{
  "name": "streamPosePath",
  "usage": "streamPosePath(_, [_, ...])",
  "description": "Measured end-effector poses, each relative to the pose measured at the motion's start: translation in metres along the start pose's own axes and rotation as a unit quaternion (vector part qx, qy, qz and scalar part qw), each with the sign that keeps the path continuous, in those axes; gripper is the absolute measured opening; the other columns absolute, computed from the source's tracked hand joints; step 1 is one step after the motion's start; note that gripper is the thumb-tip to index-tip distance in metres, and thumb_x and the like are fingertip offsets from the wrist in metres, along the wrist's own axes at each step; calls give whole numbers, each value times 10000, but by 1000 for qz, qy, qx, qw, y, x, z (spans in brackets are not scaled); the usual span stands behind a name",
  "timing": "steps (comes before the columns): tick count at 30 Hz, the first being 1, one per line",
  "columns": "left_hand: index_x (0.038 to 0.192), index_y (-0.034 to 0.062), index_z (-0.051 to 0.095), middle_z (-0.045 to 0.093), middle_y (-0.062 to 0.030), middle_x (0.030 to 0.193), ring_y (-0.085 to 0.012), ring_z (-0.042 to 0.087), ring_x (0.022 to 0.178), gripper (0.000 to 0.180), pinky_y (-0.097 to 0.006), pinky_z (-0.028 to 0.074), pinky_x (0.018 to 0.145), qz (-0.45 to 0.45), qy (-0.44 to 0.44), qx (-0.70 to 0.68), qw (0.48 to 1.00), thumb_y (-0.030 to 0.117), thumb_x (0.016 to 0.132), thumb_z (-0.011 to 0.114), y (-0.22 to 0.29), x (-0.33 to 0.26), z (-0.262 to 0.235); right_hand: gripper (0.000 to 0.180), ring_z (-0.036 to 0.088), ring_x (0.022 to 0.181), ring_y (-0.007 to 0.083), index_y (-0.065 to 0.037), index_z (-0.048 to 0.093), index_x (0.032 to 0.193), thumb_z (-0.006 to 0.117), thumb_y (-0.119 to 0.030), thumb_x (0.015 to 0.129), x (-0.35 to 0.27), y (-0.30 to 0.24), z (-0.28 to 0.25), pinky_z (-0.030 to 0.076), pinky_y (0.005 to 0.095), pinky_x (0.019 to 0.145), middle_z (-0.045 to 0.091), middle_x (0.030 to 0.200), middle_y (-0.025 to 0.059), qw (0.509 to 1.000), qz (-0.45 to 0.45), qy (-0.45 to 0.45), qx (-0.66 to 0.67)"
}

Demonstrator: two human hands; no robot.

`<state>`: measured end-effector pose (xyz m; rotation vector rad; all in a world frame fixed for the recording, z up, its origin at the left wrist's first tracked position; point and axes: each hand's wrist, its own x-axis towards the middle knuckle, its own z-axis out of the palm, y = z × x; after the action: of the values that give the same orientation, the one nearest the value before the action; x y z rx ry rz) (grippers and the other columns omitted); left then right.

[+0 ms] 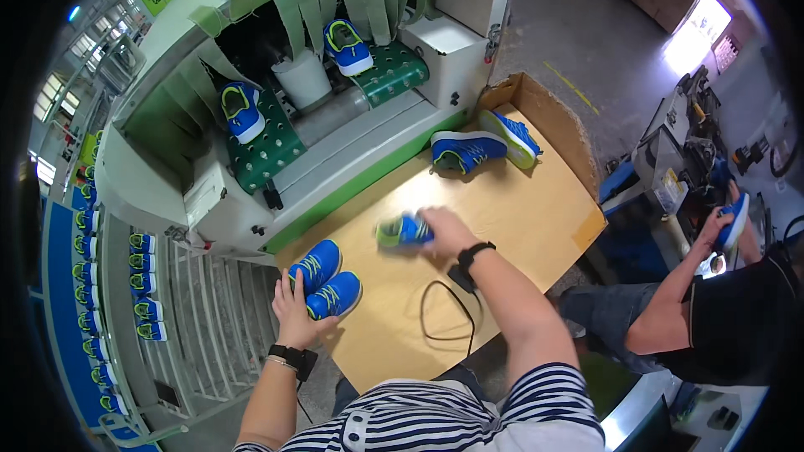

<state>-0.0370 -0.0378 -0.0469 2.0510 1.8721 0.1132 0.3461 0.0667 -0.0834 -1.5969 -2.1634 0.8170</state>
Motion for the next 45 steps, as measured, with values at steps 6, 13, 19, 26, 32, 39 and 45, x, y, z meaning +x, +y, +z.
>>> streamPosePath(6, [1602, 120, 186, 170, -229, 1637, -484, 196, 1469, 1312, -597, 182, 1168, -8, 36, 22, 999, 446, 550, 900, 2, 0, 9, 533, 583, 1150, 352, -57, 633, 1207, 814, -105, 709, -1, 14, -38, 458, 441, 1038, 626, 1228, 172, 989, 33, -116, 88])
streamPosePath(13, [1586, 107, 245, 185, -223, 1633, -476, 211, 1465, 1246, -611, 209, 1136, 9, 28, 14, 999, 471, 585, 892, 0, 2, 5, 868, 507, 1283, 419, -53, 467, 1410, 875, -172, 653, 74, 111, -96, 435, 477, 1100, 532, 1390, 211, 887, 368, 185, -207])
streamPosePath(19, [1598, 146, 221, 184, -222, 1628, -469, 182, 1475, 1286, -601, 209, 1148, -22, 6, 0, 1000, 439, 555, 914, -1, 3, 2, 613, 583, 1105, 420, -58, 531, 1145, 884, -211, 669, 26, 97, -63, 485, 464, 956, 623, 1136, 186, 964, 109, 190, -150])
streamPosePath(26, [1518, 97, 410, 612, -218, 1347, -351, 576, 1269, 891, -442, 384, 1090, -109, -5, -276, 955, 404, 792, 824, -40, 37, -13, 426, 658, 954, 216, -4, 568, 1165, 774, -246, 881, -56, 32, -51, 515, 350, 869, 678, 1033, 123, 944, 123, 238, 192])
streamPosePath(32, [1344, 7, 533, 668, -211, 1195, -270, 657, 1115, 670, -373, 517, 943, -115, -114, -310, 937, 358, 843, 807, -15, -15, 12, 382, 624, 990, 124, 7, 614, 1210, 697, -276, 967, -69, -53, -90, 495, 266, 897, 672, 1070, 69, 900, 110, 202, 370])
streamPosePath(39, [1563, 70, 242, 436, -245, 1484, -299, 437, 1393, 974, -424, 378, 1129, -8, -73, -418, 905, 257, 820, 843, 37, -61, -20, 363, 629, 936, 121, -28, 664, 1140, 671, -351, 975, -41, -148, -63, 510, 277, 853, 684, 1031, 70, 924, 99, 17, 370])
streamPosePath(45, [1578, 111, 193, 397, -169, 1475, -283, 422, 1363, 1006, -424, 338, 1160, 4, 13, -522, 853, 80, 773, 795, 70, -87, -48, 632, 636, 1076, 215, 5, 508, 1393, 676, -429, 965, -50, -175, 1, 523, 341, 908, 659, 1169, 162, 895, 68, -41, 439])
